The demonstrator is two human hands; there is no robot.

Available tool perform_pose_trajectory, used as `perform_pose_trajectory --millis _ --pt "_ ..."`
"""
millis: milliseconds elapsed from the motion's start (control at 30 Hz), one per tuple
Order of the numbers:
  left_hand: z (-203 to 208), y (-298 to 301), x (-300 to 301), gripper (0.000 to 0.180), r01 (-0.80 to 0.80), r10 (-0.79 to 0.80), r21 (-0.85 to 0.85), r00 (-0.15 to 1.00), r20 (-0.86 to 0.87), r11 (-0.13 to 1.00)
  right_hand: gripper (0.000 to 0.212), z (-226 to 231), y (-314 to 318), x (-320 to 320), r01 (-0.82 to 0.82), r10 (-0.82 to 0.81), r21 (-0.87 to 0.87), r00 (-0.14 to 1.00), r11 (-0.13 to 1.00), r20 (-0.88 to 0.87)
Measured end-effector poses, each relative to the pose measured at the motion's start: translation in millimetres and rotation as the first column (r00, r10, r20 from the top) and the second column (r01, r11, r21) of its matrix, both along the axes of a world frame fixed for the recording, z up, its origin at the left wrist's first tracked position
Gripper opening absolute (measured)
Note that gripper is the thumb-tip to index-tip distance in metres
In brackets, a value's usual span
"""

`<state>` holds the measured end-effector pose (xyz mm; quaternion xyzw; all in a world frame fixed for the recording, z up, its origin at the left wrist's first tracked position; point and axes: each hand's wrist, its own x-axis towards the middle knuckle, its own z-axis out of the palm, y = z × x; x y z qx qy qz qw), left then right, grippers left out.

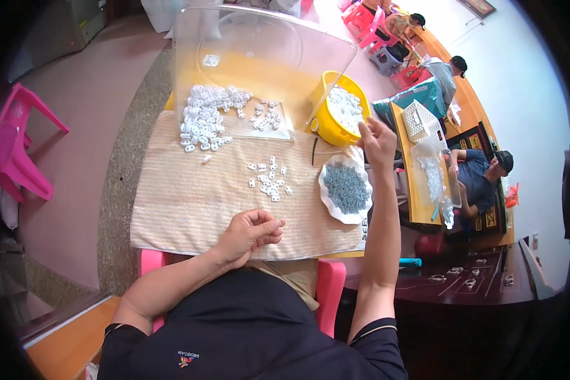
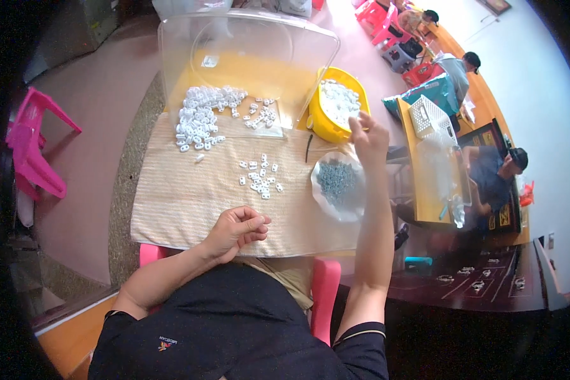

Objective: Assembling small plastic components by hand at a workbench.

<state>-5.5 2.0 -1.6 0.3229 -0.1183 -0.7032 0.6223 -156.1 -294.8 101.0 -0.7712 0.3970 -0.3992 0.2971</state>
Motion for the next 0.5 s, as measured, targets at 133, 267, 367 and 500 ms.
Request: perform_pose_trajectory --millis 133,267,367,500 --pt "3.4 -2.2 1.3 0.01 0.003 -0.003 -0.003 1.0 -0.006 1.0 0.023 -3.2 -16.6 8.4 0.119 -0.14 -0.211 0.986 0.97 -0.086" --pt "2.5 -3.3 3.4 0.009 -0.015 0.015 0.008 1.0 -0.017 1.0 0.021 -35.2 16.5 23.1 -0.043 0.02 -0.145 0.988 0.989 -0.152" --pt "-1.3 -2.2 4.9 0.008 -0.021 0.021 -0.01 0.999 -0.026 1.0 0.019 -45.0 61.7 53.4 -0.229 0.232 0.037 0.948 0.973 -0.22" --pt "-0.4 -3.0 7.7 0.009 -0.027 0.027 0.002 0.999 -0.04 1.0 0.023 -52.1 70.4 87.0 -0.297 0.271 0.0 0.872 0.955 -0.406"
